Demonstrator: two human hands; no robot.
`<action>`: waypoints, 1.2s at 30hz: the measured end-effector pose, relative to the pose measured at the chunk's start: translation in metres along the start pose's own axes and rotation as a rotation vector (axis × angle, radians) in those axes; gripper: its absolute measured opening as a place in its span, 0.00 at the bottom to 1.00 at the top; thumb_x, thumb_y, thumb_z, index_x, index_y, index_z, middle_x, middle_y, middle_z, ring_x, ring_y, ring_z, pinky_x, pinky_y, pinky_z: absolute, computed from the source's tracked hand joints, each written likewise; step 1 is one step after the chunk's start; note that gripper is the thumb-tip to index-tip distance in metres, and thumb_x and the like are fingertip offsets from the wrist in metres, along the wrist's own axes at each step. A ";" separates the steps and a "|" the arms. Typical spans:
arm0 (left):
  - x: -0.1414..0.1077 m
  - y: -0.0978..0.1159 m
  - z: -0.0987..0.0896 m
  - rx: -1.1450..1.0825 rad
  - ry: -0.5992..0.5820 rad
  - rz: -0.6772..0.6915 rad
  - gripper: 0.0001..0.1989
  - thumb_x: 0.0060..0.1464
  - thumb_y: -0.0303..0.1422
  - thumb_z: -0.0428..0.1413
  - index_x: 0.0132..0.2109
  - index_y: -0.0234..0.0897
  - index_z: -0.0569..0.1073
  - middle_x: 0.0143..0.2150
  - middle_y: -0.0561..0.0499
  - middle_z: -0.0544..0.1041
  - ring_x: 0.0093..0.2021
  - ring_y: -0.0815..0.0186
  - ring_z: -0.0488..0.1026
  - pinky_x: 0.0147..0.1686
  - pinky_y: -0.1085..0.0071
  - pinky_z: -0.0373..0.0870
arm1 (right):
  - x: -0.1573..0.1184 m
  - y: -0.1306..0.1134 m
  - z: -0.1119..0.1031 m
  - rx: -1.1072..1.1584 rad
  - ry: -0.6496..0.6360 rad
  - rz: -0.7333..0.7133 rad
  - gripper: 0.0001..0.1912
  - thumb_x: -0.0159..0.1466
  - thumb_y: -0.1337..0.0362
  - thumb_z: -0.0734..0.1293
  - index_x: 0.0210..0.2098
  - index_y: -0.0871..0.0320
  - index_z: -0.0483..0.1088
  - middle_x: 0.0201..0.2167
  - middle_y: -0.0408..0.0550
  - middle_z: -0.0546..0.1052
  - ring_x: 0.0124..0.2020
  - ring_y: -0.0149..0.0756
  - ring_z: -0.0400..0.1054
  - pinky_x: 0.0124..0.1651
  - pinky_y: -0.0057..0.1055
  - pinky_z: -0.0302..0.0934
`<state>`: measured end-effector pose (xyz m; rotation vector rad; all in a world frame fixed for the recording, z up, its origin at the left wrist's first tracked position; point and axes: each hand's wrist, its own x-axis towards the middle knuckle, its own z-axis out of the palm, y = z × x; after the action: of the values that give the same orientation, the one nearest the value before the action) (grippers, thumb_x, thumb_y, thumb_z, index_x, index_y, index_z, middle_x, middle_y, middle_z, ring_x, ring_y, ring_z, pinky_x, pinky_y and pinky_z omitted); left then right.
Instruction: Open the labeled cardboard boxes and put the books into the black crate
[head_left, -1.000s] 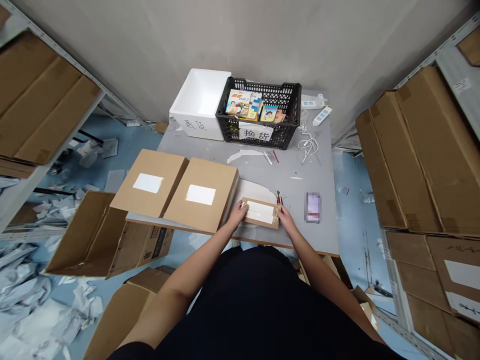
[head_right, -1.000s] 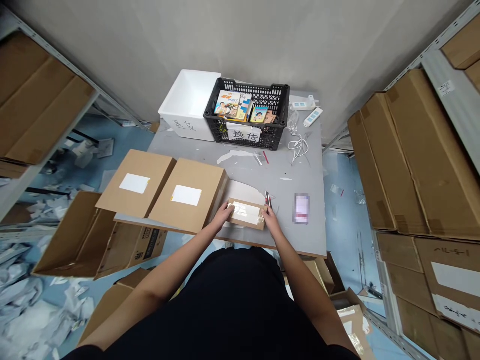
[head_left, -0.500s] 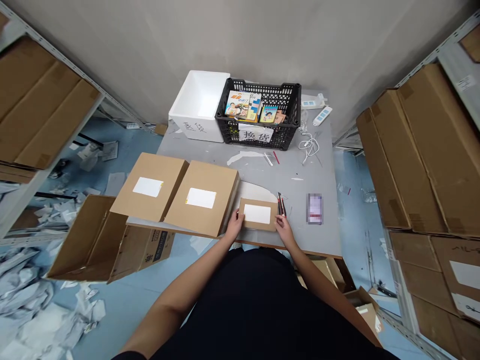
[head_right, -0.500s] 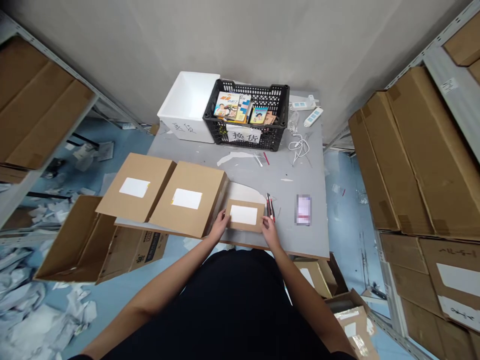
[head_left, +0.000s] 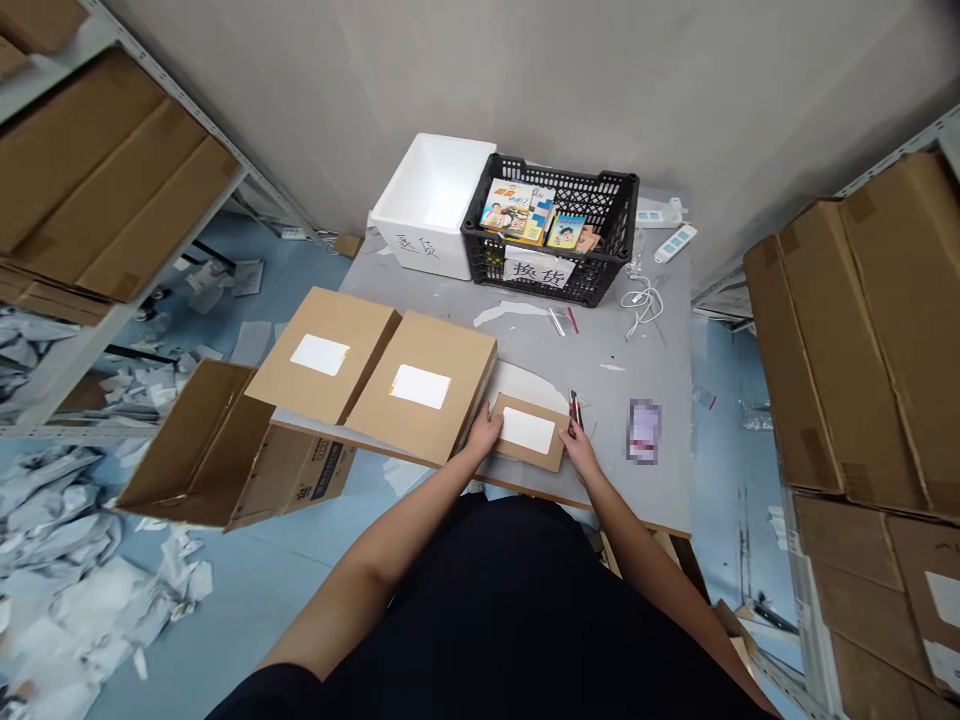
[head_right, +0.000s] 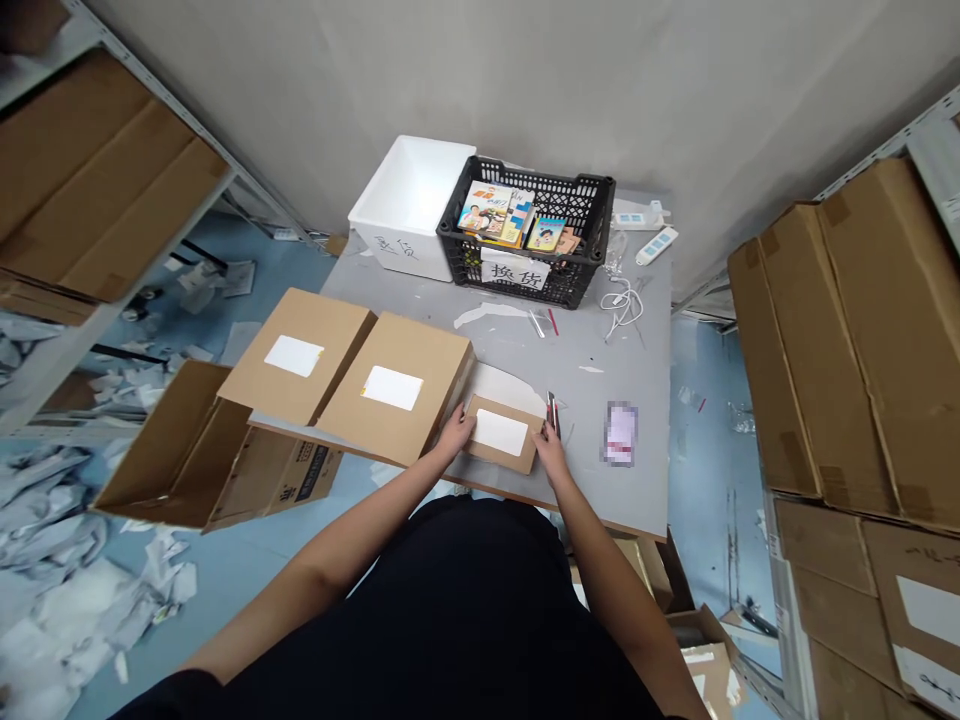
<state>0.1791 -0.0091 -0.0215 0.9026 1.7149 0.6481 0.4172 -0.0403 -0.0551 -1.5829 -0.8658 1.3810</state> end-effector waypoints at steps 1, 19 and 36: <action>0.001 0.003 0.001 -0.006 -0.004 -0.003 0.32 0.55 0.40 0.55 0.64 0.31 0.62 0.64 0.36 0.66 0.63 0.52 0.64 0.61 0.61 0.58 | 0.001 -0.002 0.001 0.010 -0.021 0.015 0.32 0.54 0.51 0.69 0.57 0.52 0.68 0.50 0.51 0.77 0.50 0.49 0.72 0.52 0.49 0.67; -0.037 0.000 -0.019 -0.055 0.005 0.053 0.19 0.57 0.46 0.54 0.47 0.36 0.70 0.44 0.44 0.77 0.47 0.59 0.73 0.50 0.63 0.67 | -0.045 -0.002 -0.002 0.028 0.154 -0.006 0.34 0.53 0.46 0.71 0.55 0.54 0.65 0.46 0.52 0.75 0.48 0.45 0.70 0.52 0.42 0.65; -0.029 0.024 -0.019 -0.151 -0.063 0.192 0.23 0.61 0.43 0.51 0.59 0.38 0.66 0.60 0.43 0.70 0.58 0.61 0.68 0.58 0.66 0.62 | -0.040 -0.026 0.000 -0.042 0.062 -0.044 0.27 0.59 0.42 0.63 0.52 0.51 0.68 0.49 0.49 0.75 0.52 0.46 0.68 0.54 0.42 0.64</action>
<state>0.1719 -0.0195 0.0191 0.9771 1.5135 0.8559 0.4113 -0.0662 -0.0150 -1.6201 -0.8923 1.2840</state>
